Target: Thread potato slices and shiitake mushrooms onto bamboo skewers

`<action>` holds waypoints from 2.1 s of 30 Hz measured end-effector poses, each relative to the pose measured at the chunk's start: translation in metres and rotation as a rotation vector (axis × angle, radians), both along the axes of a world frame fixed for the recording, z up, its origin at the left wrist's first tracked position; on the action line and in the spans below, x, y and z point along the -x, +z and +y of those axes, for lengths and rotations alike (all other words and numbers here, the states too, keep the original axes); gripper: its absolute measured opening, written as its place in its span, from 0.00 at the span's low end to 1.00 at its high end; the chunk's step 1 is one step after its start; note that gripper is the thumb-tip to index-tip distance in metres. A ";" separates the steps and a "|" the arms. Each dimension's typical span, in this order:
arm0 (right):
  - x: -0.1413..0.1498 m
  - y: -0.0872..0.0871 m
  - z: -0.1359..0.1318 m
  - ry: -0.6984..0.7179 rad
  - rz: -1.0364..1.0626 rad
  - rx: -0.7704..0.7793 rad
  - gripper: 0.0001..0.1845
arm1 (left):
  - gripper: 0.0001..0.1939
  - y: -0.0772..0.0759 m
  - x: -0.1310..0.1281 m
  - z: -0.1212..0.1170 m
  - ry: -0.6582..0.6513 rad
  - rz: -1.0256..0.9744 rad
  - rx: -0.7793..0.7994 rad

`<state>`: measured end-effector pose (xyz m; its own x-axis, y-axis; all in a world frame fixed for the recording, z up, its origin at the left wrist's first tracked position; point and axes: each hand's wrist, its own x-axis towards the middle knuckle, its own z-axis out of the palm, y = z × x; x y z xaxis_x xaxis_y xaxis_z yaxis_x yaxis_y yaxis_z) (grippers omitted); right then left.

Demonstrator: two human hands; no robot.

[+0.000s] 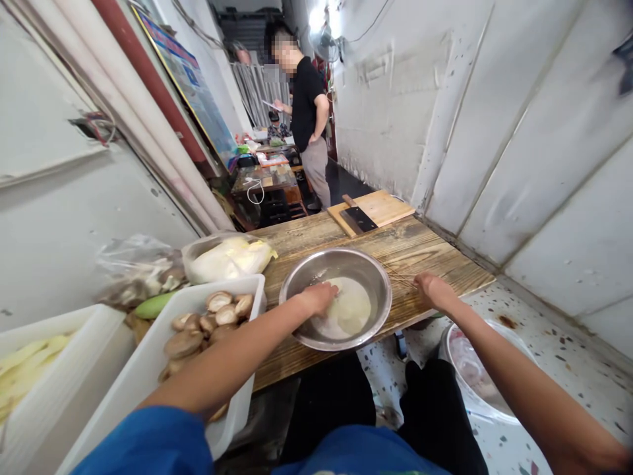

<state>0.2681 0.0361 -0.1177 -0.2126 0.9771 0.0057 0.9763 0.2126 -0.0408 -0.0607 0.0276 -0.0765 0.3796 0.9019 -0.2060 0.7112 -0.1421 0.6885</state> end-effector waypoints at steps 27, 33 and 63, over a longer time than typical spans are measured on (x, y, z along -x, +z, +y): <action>0.048 0.071 -0.013 -0.054 0.086 -0.236 0.17 | 0.18 0.026 -0.005 -0.005 0.549 -0.915 0.373; 0.066 0.070 -0.109 0.236 0.396 -0.220 0.18 | 0.09 0.021 -0.005 0.003 0.702 -1.001 0.144; 0.083 0.093 -0.124 0.086 1.733 0.240 0.13 | 0.07 0.031 -0.035 -0.015 0.730 -1.137 0.052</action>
<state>0.1855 -0.0879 -0.0248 -0.1640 0.9776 0.1317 -0.2379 0.0903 -0.9671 -0.0260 0.0129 -0.0458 -0.1974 0.9701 -0.1412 -0.3503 0.0648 0.9344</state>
